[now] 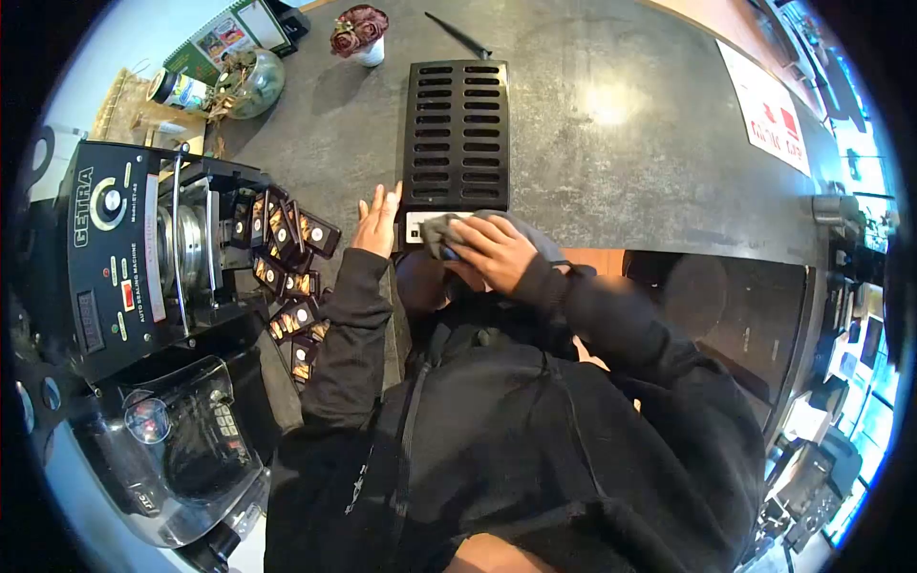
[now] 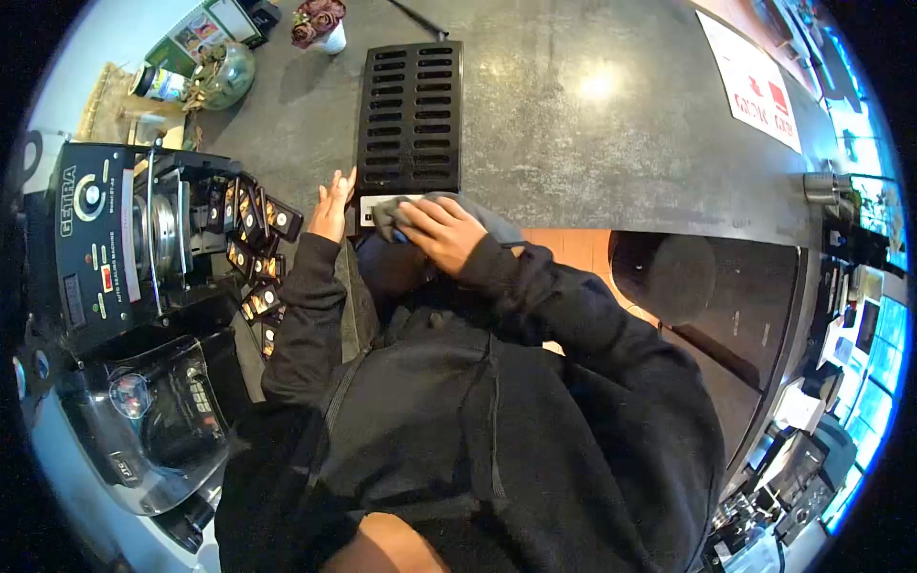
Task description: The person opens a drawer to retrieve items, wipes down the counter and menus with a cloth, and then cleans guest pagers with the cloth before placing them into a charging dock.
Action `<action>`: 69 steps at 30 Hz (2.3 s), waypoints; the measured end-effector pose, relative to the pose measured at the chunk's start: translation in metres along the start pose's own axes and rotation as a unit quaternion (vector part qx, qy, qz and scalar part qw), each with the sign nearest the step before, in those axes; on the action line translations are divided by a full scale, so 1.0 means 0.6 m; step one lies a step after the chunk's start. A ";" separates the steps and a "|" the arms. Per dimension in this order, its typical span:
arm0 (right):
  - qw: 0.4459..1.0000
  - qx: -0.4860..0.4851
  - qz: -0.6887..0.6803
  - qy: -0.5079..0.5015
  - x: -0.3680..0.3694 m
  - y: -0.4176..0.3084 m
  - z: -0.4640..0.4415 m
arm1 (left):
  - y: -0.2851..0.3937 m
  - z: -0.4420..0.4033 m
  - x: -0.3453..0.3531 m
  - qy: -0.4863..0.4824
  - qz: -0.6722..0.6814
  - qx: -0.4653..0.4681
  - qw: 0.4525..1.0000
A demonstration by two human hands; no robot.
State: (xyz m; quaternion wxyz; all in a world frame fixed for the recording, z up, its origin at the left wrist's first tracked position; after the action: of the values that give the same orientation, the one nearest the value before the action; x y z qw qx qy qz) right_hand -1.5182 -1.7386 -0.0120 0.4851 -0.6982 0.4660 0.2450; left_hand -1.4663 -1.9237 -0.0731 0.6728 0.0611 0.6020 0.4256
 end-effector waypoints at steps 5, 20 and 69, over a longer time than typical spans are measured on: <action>1.000 -0.002 -0.003 -0.008 0.033 -0.012 -0.050 | 0.002 -0.002 -0.002 -0.007 -0.009 -0.005 1.000; 0.990 0.005 -0.143 0.009 -0.096 0.048 0.054 | 0.021 0.041 -0.020 0.202 0.101 0.006 0.974; 0.975 0.169 -0.087 -0.114 0.208 -0.031 -0.262 | -0.041 0.359 -0.041 0.445 0.135 -0.210 0.860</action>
State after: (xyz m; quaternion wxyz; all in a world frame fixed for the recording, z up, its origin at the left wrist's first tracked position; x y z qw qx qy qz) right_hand -1.4637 -1.9309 -0.0385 0.6654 -0.6113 0.3798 0.1981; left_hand -1.2661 -1.8624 -0.0112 0.2659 -0.1971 0.7194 0.6107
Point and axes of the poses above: each hand's wrist, its own z-axis away from the middle knuckle, its own x-axis out of the palm, y = z × x, the point moved 7 cm from there along -z, towards the middle knuckle, and after that the axes turned 13 degrees about -z, right-handed, at the moved point
